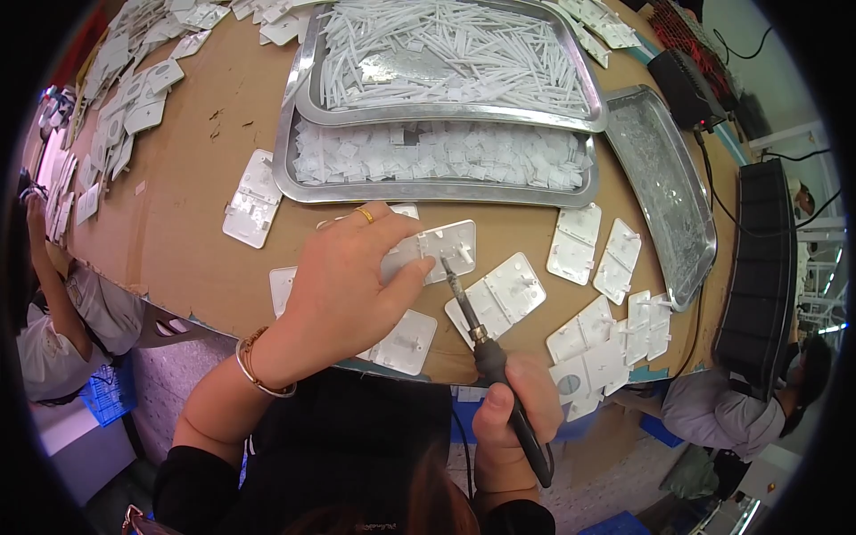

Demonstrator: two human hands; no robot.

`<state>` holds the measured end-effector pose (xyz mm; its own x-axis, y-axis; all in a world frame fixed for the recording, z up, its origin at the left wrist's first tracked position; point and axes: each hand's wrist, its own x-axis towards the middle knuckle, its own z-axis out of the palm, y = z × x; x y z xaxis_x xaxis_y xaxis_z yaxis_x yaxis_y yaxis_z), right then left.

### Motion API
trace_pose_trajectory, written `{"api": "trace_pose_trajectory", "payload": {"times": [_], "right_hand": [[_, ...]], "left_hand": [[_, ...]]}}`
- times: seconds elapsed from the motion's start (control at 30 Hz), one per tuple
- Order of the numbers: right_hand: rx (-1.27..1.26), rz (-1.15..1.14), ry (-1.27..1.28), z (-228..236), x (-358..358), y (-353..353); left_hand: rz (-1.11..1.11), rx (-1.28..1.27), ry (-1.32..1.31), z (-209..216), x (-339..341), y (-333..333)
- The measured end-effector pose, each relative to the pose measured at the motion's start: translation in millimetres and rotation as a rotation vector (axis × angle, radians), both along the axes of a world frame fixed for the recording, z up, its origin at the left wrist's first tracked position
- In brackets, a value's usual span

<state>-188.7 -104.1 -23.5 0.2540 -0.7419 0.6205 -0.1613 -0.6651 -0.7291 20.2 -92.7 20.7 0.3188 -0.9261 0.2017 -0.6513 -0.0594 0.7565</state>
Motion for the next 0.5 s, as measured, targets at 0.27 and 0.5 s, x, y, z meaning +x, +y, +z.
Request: {"api": "trace_pose_trajectory", "payload": {"times": [0.27,0.5], "right_hand": [[0.038,-0.055,0.008,0.6,3.9,2.3],[0.078,-0.056,0.029,2.6,2.4,3.9]], "left_hand": [[0.002,-0.025,-0.008,-2.5,0.1,-0.8],[0.003,-0.019,-0.001,-1.6,0.3,-0.5]]}}
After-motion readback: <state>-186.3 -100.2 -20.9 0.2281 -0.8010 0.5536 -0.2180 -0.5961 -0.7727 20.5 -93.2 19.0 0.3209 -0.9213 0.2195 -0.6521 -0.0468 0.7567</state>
